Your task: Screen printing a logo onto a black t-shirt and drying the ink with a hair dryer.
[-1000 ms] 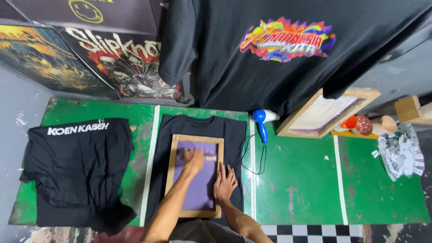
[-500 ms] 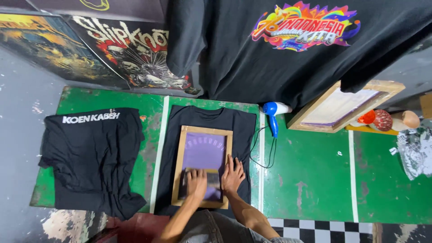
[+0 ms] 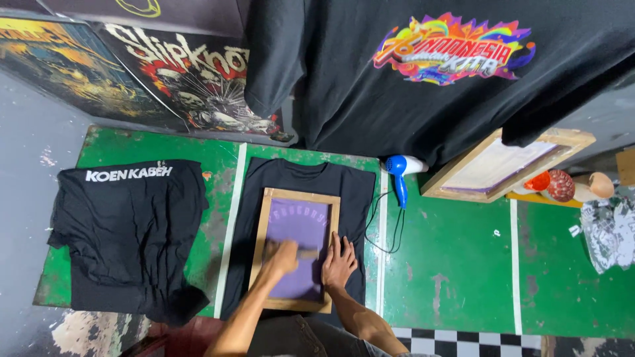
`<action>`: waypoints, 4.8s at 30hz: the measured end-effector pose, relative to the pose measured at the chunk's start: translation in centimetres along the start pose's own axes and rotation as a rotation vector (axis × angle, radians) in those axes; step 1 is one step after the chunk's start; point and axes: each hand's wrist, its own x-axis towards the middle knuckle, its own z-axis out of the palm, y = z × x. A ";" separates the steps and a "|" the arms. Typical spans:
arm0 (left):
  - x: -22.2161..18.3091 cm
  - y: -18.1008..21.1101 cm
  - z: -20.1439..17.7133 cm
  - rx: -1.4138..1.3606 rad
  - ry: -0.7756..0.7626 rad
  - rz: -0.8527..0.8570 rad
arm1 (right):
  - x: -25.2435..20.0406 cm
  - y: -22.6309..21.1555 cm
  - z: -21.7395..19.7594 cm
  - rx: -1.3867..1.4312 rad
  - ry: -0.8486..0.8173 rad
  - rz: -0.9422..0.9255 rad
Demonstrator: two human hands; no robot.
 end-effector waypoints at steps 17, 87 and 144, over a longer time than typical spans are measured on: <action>6.4 3.6 -4.9 0.253 0.732 0.084 | 0.0 -0.8 -1.6 0.035 0.018 -0.009; -20.0 -6.1 -6.4 -0.504 0.208 -0.159 | -9.7 -3.1 -21.0 0.536 -0.607 0.061; 13.5 3.4 -7.8 0.115 0.135 0.115 | -1.1 0.8 -0.7 0.343 0.003 0.089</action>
